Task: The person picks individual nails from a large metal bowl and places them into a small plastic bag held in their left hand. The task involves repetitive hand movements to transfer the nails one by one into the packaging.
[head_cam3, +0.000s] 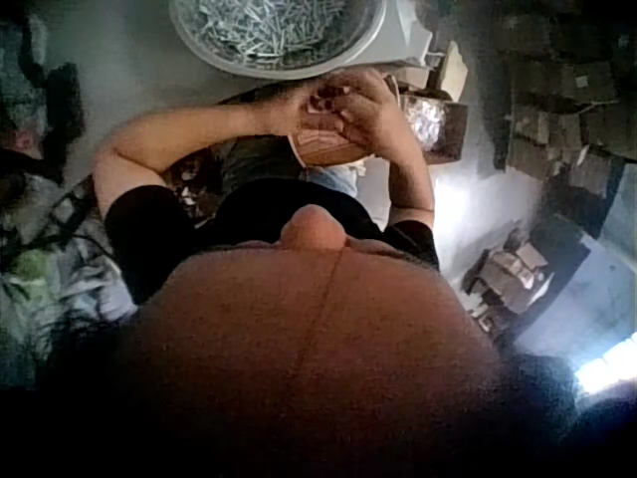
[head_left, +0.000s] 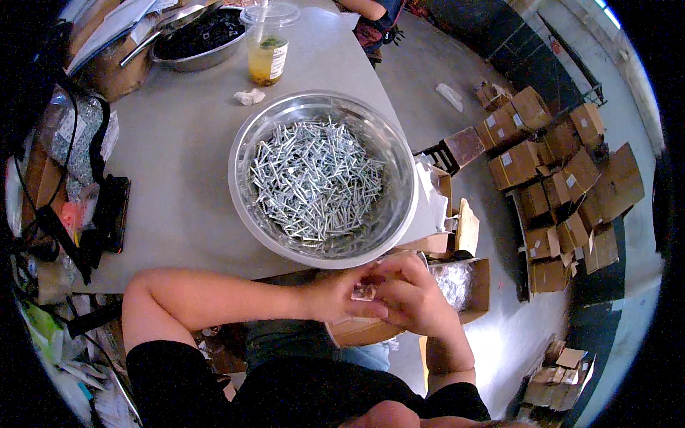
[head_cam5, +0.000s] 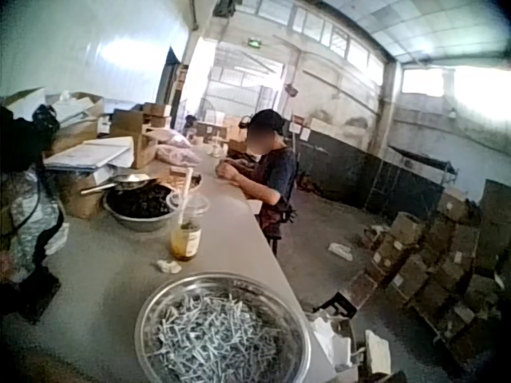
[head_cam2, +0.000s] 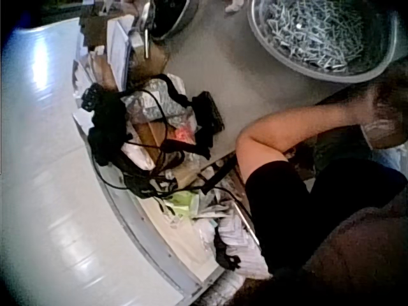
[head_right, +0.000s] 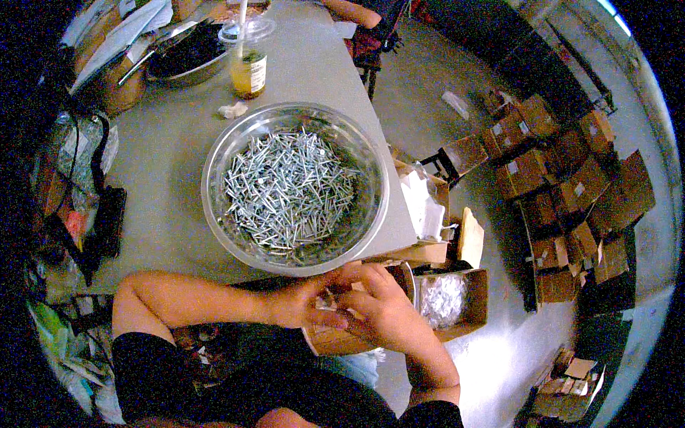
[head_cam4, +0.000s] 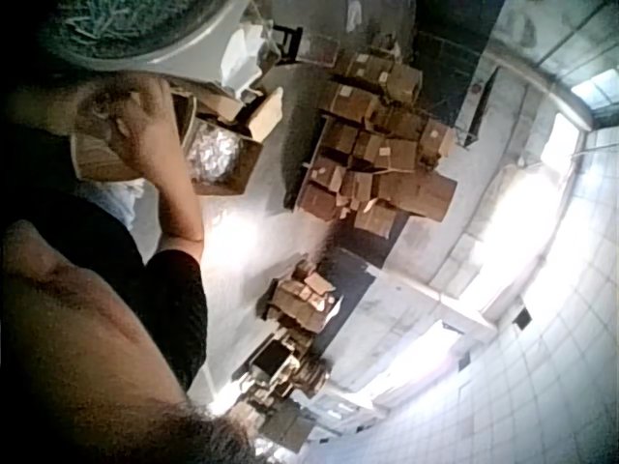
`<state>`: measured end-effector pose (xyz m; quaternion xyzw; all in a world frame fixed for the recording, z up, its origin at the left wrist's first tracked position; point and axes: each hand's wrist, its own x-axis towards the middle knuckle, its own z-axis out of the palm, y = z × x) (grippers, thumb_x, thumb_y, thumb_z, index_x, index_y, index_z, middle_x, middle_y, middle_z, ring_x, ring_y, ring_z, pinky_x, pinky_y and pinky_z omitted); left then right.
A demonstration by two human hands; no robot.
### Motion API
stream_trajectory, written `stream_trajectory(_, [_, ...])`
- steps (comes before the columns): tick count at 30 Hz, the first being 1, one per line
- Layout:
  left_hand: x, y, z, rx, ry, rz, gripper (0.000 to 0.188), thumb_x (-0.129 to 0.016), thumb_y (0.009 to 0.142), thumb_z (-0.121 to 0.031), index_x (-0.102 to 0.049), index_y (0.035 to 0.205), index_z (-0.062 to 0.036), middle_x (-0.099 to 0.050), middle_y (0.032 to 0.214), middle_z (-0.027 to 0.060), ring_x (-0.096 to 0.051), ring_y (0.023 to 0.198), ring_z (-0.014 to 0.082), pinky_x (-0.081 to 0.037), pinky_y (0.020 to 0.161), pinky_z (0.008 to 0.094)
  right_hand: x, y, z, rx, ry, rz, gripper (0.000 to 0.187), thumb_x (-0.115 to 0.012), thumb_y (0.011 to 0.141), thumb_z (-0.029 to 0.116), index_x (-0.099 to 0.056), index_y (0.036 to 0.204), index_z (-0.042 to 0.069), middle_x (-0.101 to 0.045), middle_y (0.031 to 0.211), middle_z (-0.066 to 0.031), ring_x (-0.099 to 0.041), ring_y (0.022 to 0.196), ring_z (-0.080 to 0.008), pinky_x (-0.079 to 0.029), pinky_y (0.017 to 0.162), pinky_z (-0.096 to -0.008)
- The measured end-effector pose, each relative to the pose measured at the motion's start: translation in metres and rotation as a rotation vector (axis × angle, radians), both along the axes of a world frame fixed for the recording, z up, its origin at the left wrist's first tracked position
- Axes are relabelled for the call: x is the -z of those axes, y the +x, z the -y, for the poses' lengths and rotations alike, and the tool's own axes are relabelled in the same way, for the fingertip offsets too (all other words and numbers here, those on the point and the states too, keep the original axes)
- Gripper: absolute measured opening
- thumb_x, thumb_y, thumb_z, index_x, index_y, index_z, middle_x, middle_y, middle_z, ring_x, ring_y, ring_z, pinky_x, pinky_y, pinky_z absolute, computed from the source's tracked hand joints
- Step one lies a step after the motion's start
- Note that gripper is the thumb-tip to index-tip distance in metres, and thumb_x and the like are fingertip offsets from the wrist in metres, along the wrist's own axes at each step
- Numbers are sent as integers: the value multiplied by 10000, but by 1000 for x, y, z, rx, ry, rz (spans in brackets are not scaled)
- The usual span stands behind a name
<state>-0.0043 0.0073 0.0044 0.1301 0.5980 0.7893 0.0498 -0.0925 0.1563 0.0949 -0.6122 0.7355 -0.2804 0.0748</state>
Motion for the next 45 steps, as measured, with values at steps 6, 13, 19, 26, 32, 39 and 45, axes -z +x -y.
stream_trajectory(6, [8,2,3,-195,-193,-130,230,-639,899,-189,-557,1019,-11,-622,947,99,-608,912,188,-480,818,339,27,8,-21,238,-61,232,187,-721,684,13,-601,821,49,-647,855,-98,-640,777,-283,-526,703,-355])
stream_trajectory(13, [-4,6,9,-139,-431,-9,110,-591,899,-99,-543,957,-18,-584,828,65,-577,803,175,-471,736,319,45,15,-23,316,-17,332,177,-710,734,37,-577,851,38,-608,826,-125,-615,753,-311,-506,662,-368])
stream_trajectory(19, [0,6,5,-171,-364,-82,120,-569,907,-121,-553,935,-5,-601,809,107,-584,734,190,-466,676,324,53,14,-31,251,-36,435,158,-681,744,43,-547,827,33,-548,812,-133,-558,761,-326,-464,665,-388])
stream_trajectory(26, [4,4,9,-70,-261,202,120,-537,960,-153,-531,1019,-48,-530,868,1,-492,806,80,-445,730,240,66,-2,-86,644,115,323,173,-708,768,106,-550,751,38,-529,718,-140,-546,698,-334,-459,626,-414])
stream_trajectory(32, [8,4,5,-88,-294,121,161,-611,904,-114,-530,1027,-49,-529,884,-5,-498,794,82,-456,700,245,82,-18,-128,1025,193,-178,219,-755,712,69,-547,739,8,-567,717,-129,-571,654,-289,-456,585,-366])
stream_trajectory(39, [10,3,6,-69,-333,111,186,-610,892,-129,-515,1014,-25,-555,894,35,-553,824,121,-479,706,279,187,15,-86,450,401,6,310,-727,733,204,-617,988,65,-573,972,-146,-544,977,-346,-466,846,-432])
stream_trajectory(45, [7,6,8,34,-638,165,287,-660,831,-149,-535,1042,0,-606,973,133,-611,847,235,-500,725,350,145,16,-70,364,391,206,221,-707,754,123,-602,928,37,-615,841,-140,-618,814,-322,-509,727,-408])
